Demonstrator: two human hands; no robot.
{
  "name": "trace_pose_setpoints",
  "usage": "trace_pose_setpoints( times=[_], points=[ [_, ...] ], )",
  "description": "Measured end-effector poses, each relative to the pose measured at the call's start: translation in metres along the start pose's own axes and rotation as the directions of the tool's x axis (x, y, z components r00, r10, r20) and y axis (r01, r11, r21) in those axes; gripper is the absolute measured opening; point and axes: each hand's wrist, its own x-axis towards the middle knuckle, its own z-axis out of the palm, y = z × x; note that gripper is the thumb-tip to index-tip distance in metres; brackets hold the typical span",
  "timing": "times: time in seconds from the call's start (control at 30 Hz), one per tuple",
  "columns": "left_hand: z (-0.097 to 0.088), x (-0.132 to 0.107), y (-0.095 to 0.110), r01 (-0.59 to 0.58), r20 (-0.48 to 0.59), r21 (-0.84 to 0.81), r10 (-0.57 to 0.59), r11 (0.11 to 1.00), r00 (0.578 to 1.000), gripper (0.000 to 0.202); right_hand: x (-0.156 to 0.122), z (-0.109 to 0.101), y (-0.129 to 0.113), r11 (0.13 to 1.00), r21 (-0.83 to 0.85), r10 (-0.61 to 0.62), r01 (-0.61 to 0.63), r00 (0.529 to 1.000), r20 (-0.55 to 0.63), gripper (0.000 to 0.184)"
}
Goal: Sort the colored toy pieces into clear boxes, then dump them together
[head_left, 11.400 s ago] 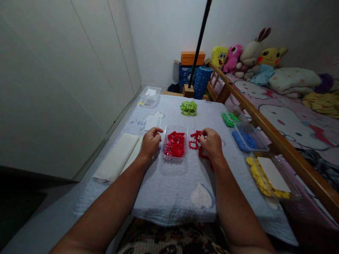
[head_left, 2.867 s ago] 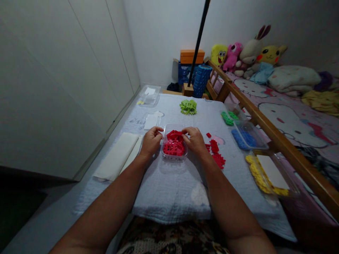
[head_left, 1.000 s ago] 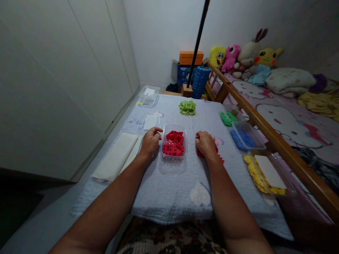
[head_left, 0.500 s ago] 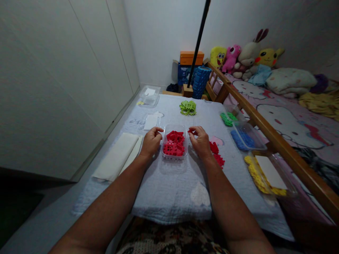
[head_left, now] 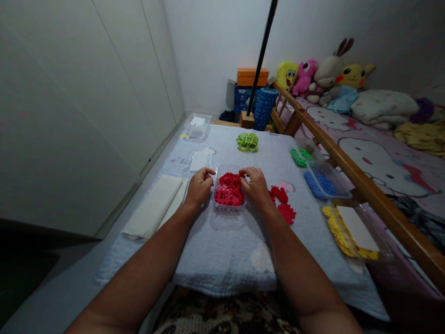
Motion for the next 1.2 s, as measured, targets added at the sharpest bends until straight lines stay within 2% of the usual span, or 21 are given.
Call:
trace_pose_setpoints(
  times=[0.27,0.37,0.5,0.73,0.93,1.03,1.2],
  points=[
    [0.0,0.001,-0.001,0.004,-0.001,0.008,-0.004,1.0,1.0,0.026,0.0,-0.004,0.003,0.999,0.023,0.024,-0.024,1.0,0.008,0.027],
    [0.0,0.001,0.0,0.006,-0.005,0.005,-0.006,1.0,1.0,0.026,0.0,-0.015,0.01,1.0,0.003,0.026,-0.026,0.999,-0.028,0.026],
    [-0.001,0.001,0.0,0.014,0.0,0.008,-0.014,1.0,1.0,0.027,0.0,-0.035,0.031,0.991,-0.078,0.106,-0.112,0.991,-0.079,0.024],
    [0.0,-0.001,0.003,0.022,-0.004,-0.01,-0.022,1.0,1.0,0.027,-0.014,-0.054,0.063,0.905,-0.337,0.281,-0.26,0.96,0.014,0.02],
    [0.001,0.0,0.001,0.021,-0.015,-0.025,-0.021,0.999,1.0,0.024,-0.023,-0.059,0.077,0.877,-0.424,0.296,-0.224,0.949,0.111,0.006],
    [0.001,0.001,-0.001,0.016,-0.012,-0.027,-0.017,1.0,1.0,0.024,-0.023,-0.06,0.078,0.874,-0.441,0.303,-0.203,0.938,0.169,0.001],
    [0.001,0.001,0.0,0.012,-0.007,-0.019,-0.012,1.0,1.0,0.025,-0.021,-0.058,0.066,0.856,-0.472,0.33,-0.212,0.927,0.181,0.013]
  ],
)
